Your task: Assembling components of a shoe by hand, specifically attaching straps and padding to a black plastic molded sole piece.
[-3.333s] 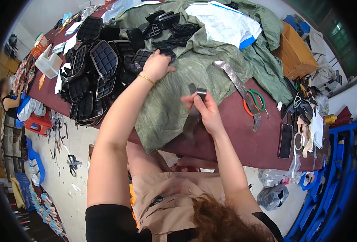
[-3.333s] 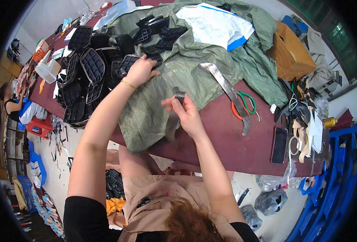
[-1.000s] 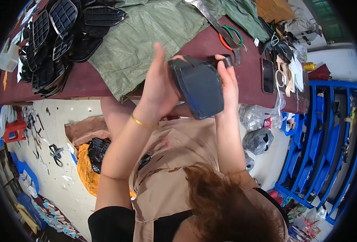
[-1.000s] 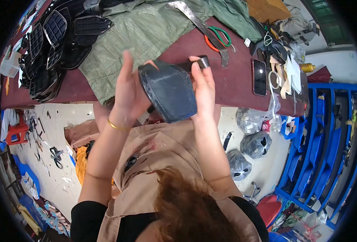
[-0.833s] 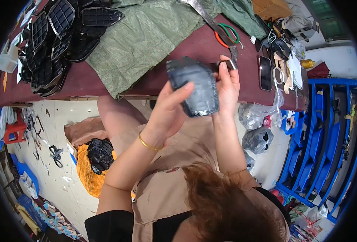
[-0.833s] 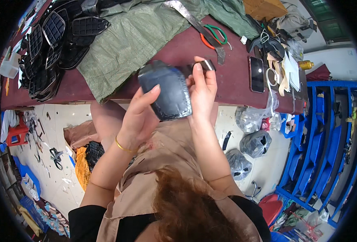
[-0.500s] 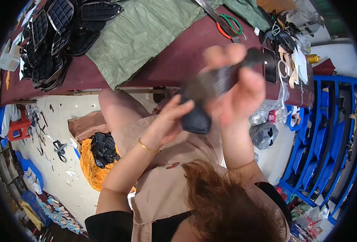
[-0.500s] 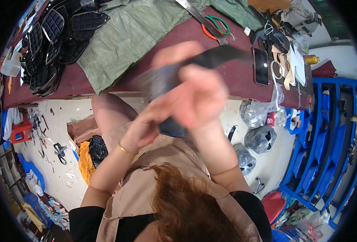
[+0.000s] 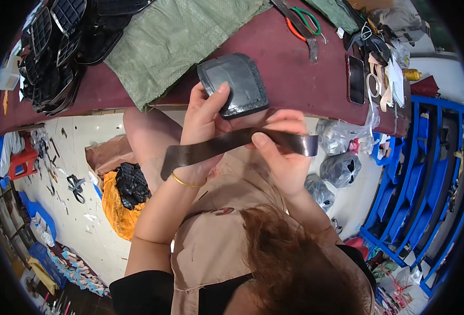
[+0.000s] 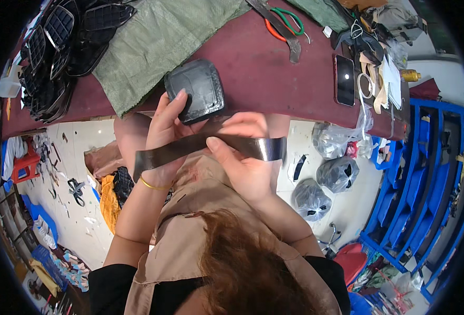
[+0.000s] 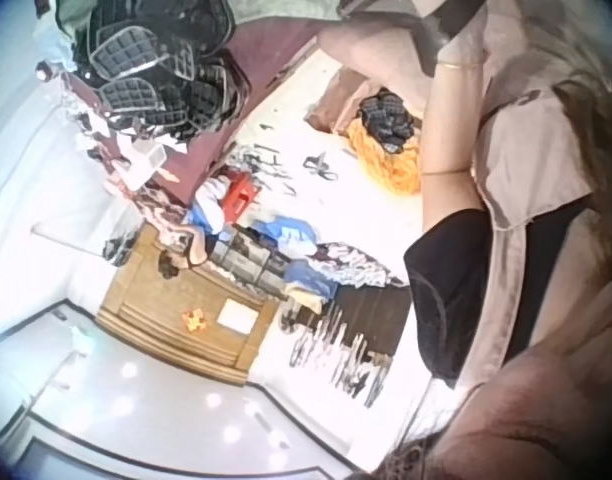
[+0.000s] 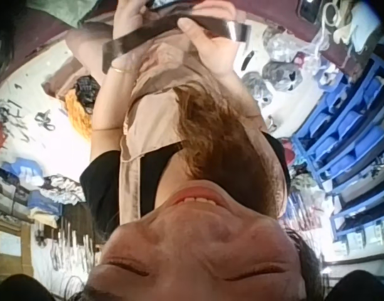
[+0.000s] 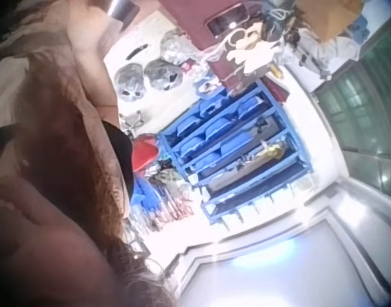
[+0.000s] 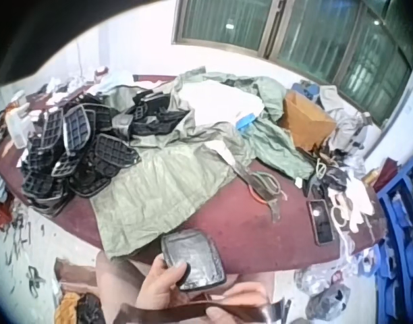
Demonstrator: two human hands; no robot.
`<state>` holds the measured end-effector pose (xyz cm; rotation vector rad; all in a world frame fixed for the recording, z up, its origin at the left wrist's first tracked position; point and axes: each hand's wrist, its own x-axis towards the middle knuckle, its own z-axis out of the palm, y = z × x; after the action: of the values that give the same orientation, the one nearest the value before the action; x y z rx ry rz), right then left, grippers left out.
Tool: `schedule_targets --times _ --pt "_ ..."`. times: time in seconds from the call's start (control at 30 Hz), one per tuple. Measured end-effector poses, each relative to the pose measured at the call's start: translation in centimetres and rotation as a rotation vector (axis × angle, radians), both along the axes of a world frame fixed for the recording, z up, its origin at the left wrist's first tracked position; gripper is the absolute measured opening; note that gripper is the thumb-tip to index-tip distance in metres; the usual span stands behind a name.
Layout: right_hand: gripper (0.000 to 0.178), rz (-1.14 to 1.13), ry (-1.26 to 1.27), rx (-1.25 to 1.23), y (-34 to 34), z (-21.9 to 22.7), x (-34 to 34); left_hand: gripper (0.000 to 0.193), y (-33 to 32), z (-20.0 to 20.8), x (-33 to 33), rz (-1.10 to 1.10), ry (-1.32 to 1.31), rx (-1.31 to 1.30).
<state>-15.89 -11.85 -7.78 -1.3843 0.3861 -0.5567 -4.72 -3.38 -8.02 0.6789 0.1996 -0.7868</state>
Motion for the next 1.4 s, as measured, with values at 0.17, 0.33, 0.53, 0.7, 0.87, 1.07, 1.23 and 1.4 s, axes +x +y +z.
schedule_targets --times 0.17,0.33,0.53,0.7,0.87,1.07,1.23,1.4 --pt "0.019 -0.039 0.05 -0.313 -1.6 0.0 0.8 0.028 0.1 0.2 -0.3 -0.051 -0.041 0.019" --pt "0.024 -0.053 0.026 -0.288 -1.5 -0.1 1.5 0.03 0.0 0.0 -0.1 -0.026 -0.015 -0.03" --pt "0.032 -0.026 0.034 -0.148 -1.5 -0.3 1.7 0.031 0.3 -0.1 0.1 -0.03 0.037 -0.082" --pt "0.038 0.017 -0.038 -0.017 -1.3 -0.2 2.5 0.03 0.6 -0.3 0.3 -0.052 0.006 -0.083" --pt "0.025 0.086 0.023 -0.13 -3.5 0.9 1.8 0.031 1.2 -0.8 0.5 -0.113 0.019 0.014" --pt "0.013 0.138 0.081 0.046 -4.3 2.6 2.3 0.042 1.9 0.0 0.6 -0.241 0.043 -0.129" --pt "0.014 0.137 0.157 0.146 -4.0 3.4 2.4 0.044 2.0 0.0 0.7 -0.279 0.017 -0.118" --pt "0.016 0.138 0.158 0.046 -4.3 3.2 2.2 0.047 2.0 -0.1 0.8 -0.321 0.016 -0.09"
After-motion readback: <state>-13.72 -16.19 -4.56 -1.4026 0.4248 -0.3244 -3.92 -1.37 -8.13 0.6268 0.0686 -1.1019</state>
